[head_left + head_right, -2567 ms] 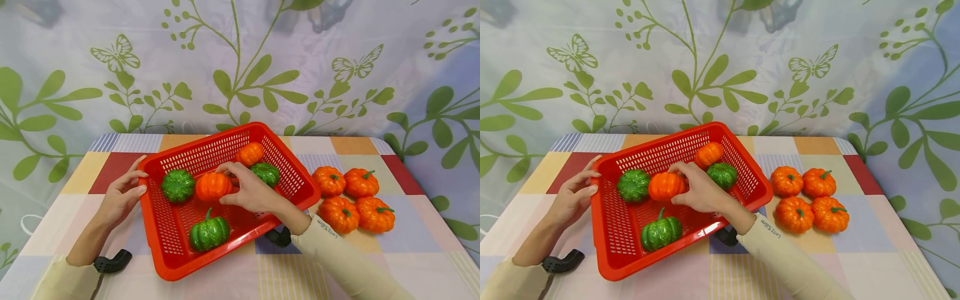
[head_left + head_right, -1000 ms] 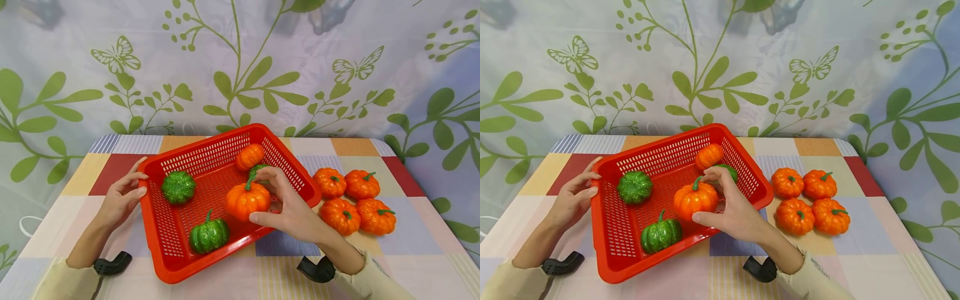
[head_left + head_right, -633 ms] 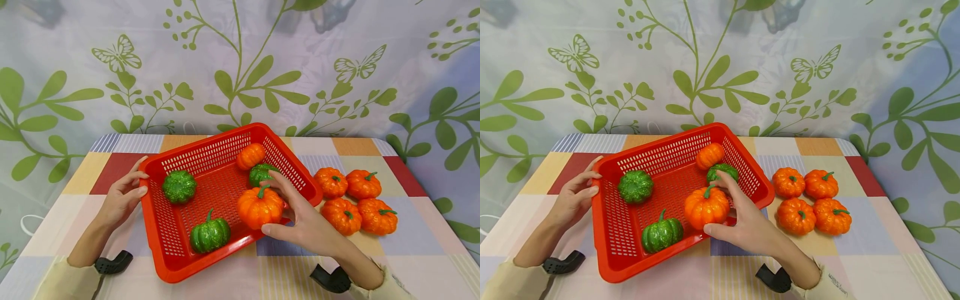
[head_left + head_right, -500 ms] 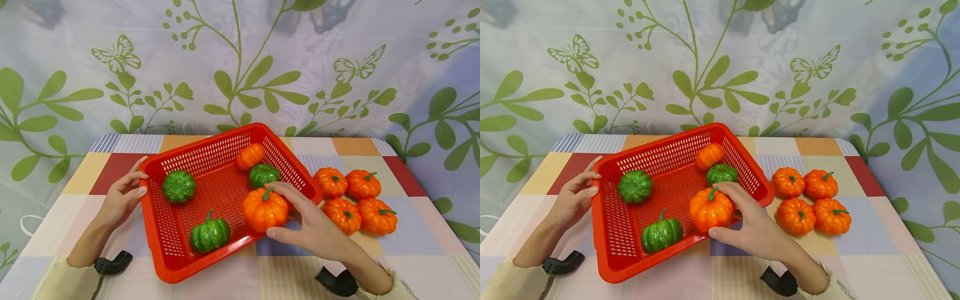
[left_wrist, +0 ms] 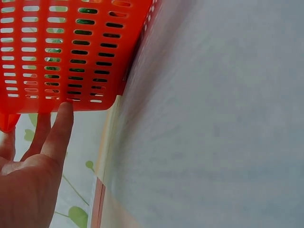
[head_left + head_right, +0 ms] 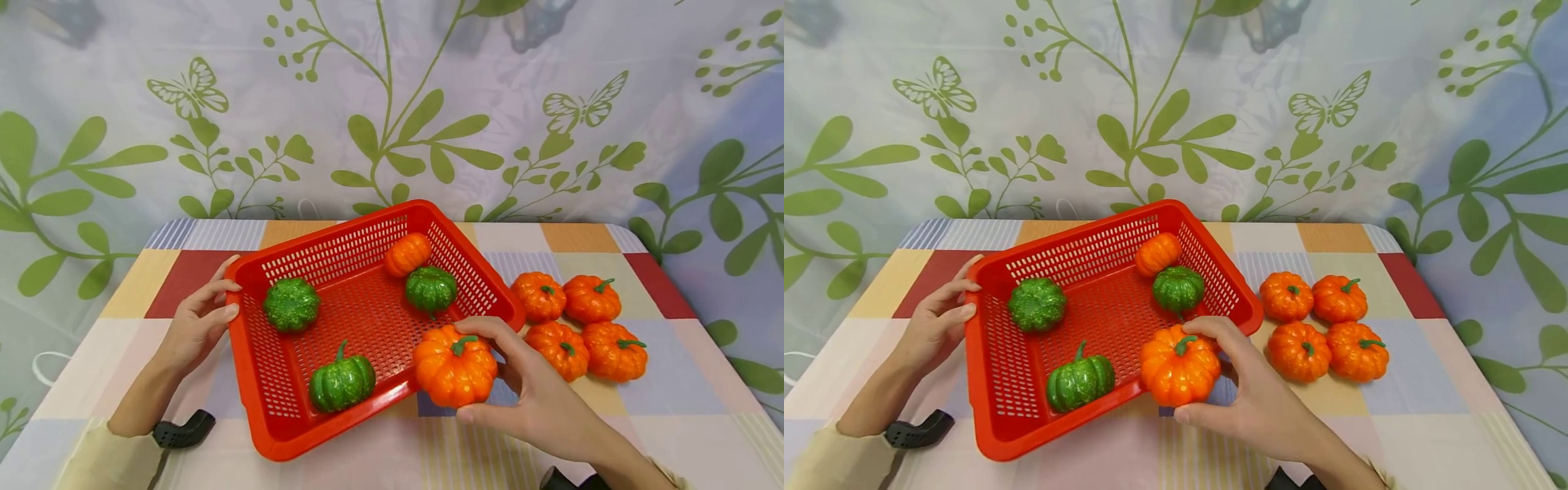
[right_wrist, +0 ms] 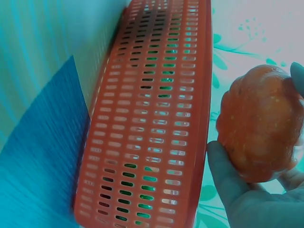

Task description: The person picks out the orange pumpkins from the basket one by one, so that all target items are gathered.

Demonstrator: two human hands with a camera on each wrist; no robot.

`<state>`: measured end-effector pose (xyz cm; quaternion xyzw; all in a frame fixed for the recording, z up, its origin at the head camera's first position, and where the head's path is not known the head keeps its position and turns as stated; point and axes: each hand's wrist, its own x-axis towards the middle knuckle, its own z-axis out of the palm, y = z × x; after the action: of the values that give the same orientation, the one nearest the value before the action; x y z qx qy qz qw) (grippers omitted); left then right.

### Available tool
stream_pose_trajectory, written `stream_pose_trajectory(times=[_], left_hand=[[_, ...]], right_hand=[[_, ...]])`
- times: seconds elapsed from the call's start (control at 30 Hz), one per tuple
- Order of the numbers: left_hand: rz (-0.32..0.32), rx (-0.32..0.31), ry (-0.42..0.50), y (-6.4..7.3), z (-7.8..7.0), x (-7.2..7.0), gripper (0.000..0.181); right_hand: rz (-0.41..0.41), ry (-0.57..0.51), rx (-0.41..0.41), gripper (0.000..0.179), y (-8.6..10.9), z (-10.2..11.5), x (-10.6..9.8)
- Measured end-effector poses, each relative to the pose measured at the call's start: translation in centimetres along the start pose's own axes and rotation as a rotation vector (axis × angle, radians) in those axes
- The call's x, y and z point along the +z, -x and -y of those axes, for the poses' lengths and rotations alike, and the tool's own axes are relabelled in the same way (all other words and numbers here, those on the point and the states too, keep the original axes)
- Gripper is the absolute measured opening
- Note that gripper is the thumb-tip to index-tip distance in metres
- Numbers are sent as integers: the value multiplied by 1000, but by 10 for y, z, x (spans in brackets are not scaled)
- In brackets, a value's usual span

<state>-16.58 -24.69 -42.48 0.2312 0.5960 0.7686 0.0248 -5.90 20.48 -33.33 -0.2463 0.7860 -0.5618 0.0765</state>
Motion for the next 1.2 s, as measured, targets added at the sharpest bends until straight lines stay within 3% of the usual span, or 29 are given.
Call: stream_pose_trajectory(times=[0.3,0.47,0.63,0.9,1.2], left_hand=[[3,-3,-4,0,1,-2,37],[-2,9,-7,0,2,-1,37],[-5,6,-11,0,2,-2,37],[53,-2,9,-2,1,-4,37],[63,4,33,-1,1,-4,37]], right_hand=[[-80,165,53,70,23,-4,-2],[-92,202,69,75,36,-6,-5],[-114,246,40,83,48,-11,-8],[-112,249,-70,88,62,-23,-25],[-114,354,18,88,90,-35,-43]])
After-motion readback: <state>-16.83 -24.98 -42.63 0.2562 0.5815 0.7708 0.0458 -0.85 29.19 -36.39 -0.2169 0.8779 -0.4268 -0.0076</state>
